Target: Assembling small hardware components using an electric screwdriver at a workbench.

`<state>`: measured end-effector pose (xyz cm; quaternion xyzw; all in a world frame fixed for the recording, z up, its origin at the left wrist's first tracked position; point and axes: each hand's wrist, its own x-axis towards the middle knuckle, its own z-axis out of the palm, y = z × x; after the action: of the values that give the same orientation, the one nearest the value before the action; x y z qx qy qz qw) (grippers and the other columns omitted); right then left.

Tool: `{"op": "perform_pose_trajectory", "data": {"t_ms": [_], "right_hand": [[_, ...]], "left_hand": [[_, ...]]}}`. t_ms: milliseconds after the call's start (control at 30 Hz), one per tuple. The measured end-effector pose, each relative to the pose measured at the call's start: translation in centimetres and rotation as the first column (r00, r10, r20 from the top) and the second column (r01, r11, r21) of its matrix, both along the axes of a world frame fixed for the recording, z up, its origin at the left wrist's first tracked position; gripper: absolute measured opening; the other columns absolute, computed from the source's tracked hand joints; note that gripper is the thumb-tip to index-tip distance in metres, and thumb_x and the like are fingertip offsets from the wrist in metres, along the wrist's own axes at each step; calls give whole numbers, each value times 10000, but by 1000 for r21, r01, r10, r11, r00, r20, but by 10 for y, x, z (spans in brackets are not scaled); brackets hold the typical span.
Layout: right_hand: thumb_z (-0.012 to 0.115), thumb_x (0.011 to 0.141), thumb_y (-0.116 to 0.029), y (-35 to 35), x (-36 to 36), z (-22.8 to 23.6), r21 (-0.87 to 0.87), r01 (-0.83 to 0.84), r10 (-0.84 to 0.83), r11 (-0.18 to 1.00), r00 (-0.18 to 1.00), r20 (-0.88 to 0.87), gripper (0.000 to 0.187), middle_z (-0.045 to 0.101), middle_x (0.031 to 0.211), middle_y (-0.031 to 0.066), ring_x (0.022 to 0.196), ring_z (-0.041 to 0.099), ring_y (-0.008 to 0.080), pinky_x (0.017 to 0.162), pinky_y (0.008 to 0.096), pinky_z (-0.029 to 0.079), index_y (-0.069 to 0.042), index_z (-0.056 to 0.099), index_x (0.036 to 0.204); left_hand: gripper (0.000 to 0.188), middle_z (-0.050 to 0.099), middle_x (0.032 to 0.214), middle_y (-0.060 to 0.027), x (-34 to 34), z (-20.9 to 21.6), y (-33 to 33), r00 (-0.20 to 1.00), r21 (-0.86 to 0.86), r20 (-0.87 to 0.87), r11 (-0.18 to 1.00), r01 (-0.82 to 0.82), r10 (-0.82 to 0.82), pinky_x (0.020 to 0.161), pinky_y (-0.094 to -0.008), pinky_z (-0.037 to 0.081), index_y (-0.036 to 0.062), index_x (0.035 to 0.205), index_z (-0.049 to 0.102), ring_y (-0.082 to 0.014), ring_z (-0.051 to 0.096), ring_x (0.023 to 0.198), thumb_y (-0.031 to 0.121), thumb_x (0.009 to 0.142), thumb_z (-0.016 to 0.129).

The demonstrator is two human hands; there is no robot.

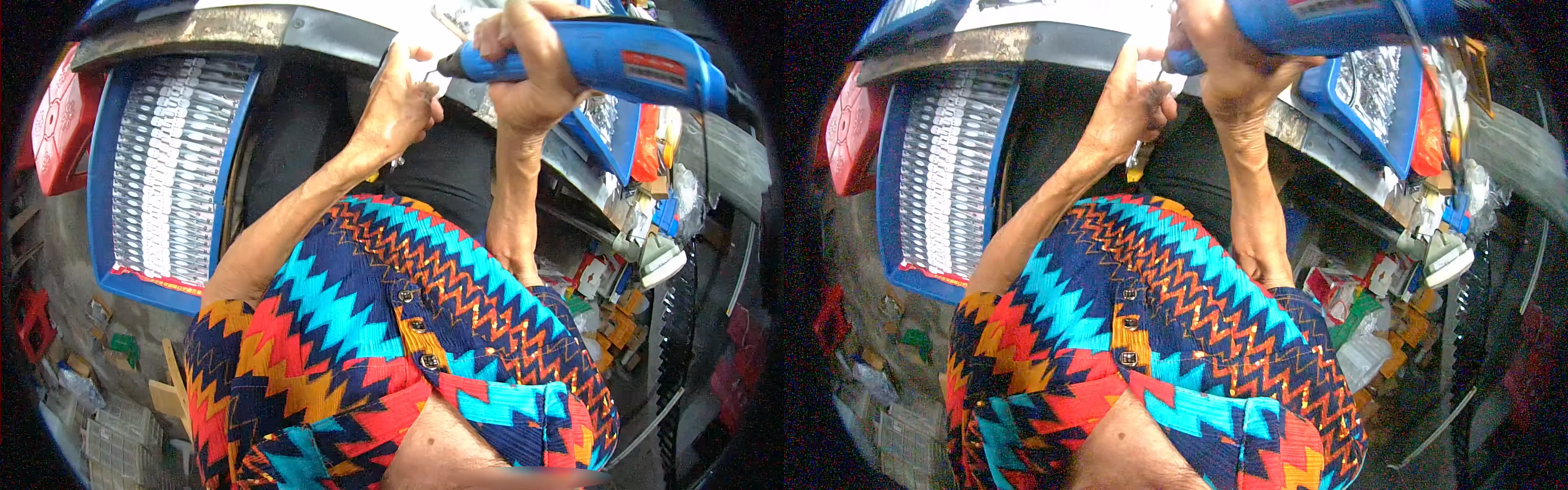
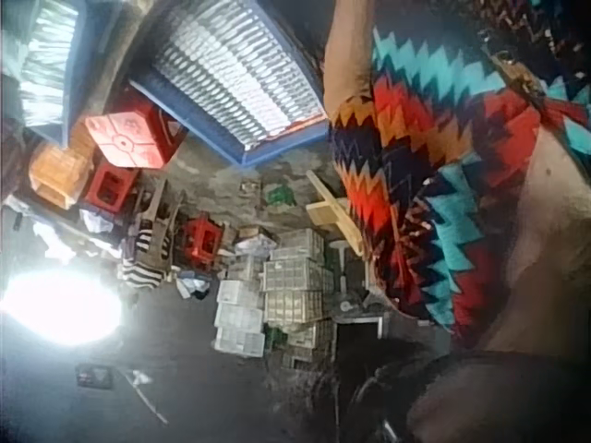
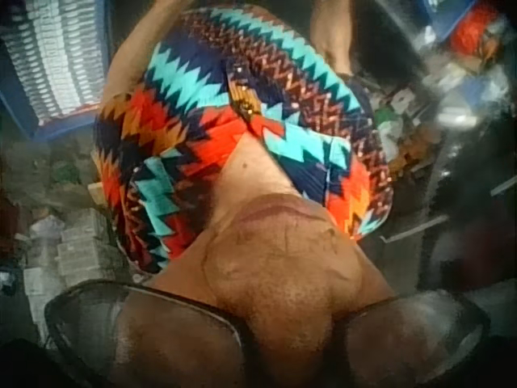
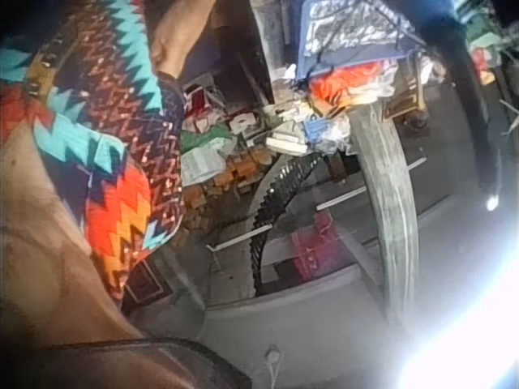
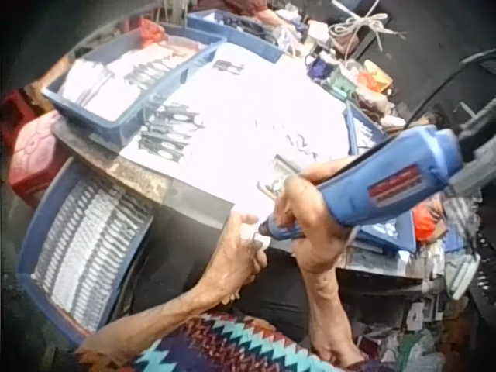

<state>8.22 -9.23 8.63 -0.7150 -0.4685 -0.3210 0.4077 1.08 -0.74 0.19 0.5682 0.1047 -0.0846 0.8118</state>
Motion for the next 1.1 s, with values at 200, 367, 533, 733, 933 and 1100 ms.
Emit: {"op": "perform_pose_trajectory", "data": {"t_ms": [200,367,533,733,933,1100], "right_hand": [[524,695,5,18,-18,-8,278,24,103,960,896,-433,137,500,580,25,435,455,87,404,215,349,-8,491,562],[560,720,16,16,-29,7,132,193,-95,972,840,-534,47,496,522,22,410,466,100,389,218,374,18,528,753],[560,726,-1,4,-8,-9,-24,-76,76,997,997,15,124,504,598,86,467,507,182,498,300,442,40,539,841],[682,649,10,1,-26,-6,545,117,319,830,702,-637,200,568,631,49,507,555,113,500,237,459,18,561,807],[547,708,33,-3,-31,-7,459,200,177,865,736,-654,185,478,583,114,471,481,188,497,318,430,56,475,876],[524,720,37,0,-35,-5,458,196,190,867,720,-667,160,466,592,111,463,468,172,484,308,424,38,444,859]], "left_hand": [[337,495,604,-41,-2,-9,0,1000,-36,-14,999,-25,24,342,-197,300,96,1129,325,-82,410,421,85,813,444],[311,487,568,-44,-4,-6,4,1000,-119,-14,993,-9,8,340,-217,348,84,1110,302,-97,453,420,56,826,426],[327,490,607,-42,-4,-7,0,999,-140,-2,990,-33,33,352,-200,319,87,1111,339,-86,413,427,75,797,429],[316,469,563,-56,-3,-12,5,993,-142,97,989,-48,62,317,-220,327,57,1117,296,-94,421,381,149,842,421],[313,490,676,-53,-11,-9,11,996,-431,52,898,89,-74,363,-150,244,156,1127,315,-33,333,433,221,879,495],[262,496,654,-36,-8,20,47,990,-284,84,950,131,-111,376,-147,249,108,1112,341,-25,340,458,225,908,455]]}}
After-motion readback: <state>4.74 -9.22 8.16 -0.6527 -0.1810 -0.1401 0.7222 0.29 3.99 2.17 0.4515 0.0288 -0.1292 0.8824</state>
